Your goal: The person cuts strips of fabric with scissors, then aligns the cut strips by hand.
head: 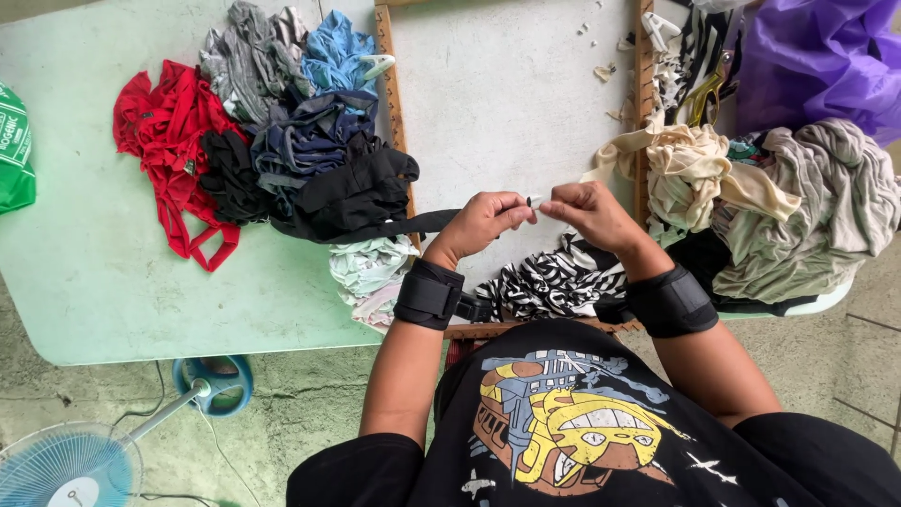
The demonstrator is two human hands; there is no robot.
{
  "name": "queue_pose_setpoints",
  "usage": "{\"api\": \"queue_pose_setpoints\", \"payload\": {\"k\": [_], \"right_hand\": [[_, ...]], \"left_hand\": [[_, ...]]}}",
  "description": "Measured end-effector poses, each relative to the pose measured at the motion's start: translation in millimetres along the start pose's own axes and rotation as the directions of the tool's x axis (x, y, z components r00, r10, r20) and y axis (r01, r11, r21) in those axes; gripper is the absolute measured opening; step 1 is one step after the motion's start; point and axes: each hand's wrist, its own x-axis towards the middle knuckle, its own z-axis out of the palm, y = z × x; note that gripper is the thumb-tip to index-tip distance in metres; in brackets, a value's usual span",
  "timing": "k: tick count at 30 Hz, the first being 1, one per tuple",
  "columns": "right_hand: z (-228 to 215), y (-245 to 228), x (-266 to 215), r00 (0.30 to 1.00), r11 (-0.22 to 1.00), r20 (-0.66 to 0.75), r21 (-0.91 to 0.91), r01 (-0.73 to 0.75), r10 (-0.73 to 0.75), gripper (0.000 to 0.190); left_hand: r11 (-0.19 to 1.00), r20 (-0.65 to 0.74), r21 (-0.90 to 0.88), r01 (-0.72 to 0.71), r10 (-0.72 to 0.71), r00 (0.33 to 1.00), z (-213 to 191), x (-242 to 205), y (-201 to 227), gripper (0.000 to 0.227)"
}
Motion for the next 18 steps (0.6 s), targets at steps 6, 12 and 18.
{"api": "queue_pose_setpoints", "payload": {"k": [6, 12, 18], "right_hand": [[4.7, -63.6, -9.2, 0.983, 0.982, -0.001, 0.028, 0.185, -0.185, 0.024], [3.2, -29.6, -12.0, 0.955, 0.941, -0.045, -0.190, 0.279, -0.292, 0.017], [-5.9, -5.7, -21.0, 0.984, 0.985, -0.104, -0.113, 0.134, -0.145, 0.014]], "left_hand": [[0.997, -0.018, -0.079, -0.022, 0.020, 1.000, 10.9, -1.6, -5.6, 0.025], [1.000, -0.069, -0.020, 0.010, -0.011, 0.998, 25.8, 5.4, -17.5, 0.022], [1.000, -0.204, -0.017, -0.002, -0.001, 0.979, 47.6, 13.0, -11.4, 0.023]]}}
